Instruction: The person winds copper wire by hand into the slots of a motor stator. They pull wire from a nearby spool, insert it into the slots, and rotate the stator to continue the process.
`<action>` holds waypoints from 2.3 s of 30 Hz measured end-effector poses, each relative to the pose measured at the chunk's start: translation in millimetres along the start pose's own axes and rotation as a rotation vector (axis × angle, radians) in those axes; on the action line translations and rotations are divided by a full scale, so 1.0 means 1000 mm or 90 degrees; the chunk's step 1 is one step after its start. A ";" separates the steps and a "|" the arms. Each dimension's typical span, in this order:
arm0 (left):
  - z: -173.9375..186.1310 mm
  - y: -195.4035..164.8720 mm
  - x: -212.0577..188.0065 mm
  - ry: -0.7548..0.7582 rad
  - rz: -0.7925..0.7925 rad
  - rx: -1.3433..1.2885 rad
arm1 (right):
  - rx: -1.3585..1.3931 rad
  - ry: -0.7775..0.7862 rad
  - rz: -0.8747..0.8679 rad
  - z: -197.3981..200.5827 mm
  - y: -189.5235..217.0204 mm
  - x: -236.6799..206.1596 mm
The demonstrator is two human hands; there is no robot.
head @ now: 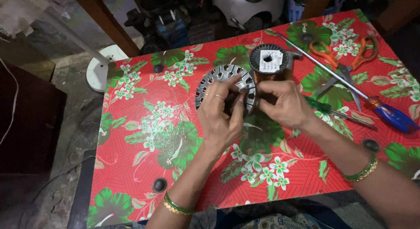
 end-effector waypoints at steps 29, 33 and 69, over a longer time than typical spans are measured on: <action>0.007 -0.025 -0.013 -0.084 -0.156 0.033 | -0.019 0.178 0.018 0.007 0.037 -0.008; -0.002 -0.037 -0.015 0.036 -0.239 0.019 | -0.053 0.194 0.027 0.006 0.052 -0.016; -0.027 -0.028 0.010 0.152 -0.088 -0.165 | -0.116 -0.185 0.270 0.043 0.065 -0.011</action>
Point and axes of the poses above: each hand's wrist, its own x-axis towards the middle knuckle, its own z-axis out of the back of the hand, y = z × x, the point moved 10 cm from there along x, towards the middle knuckle, and after that the axes turned 7 degrees about x, right-handed, at the moved point
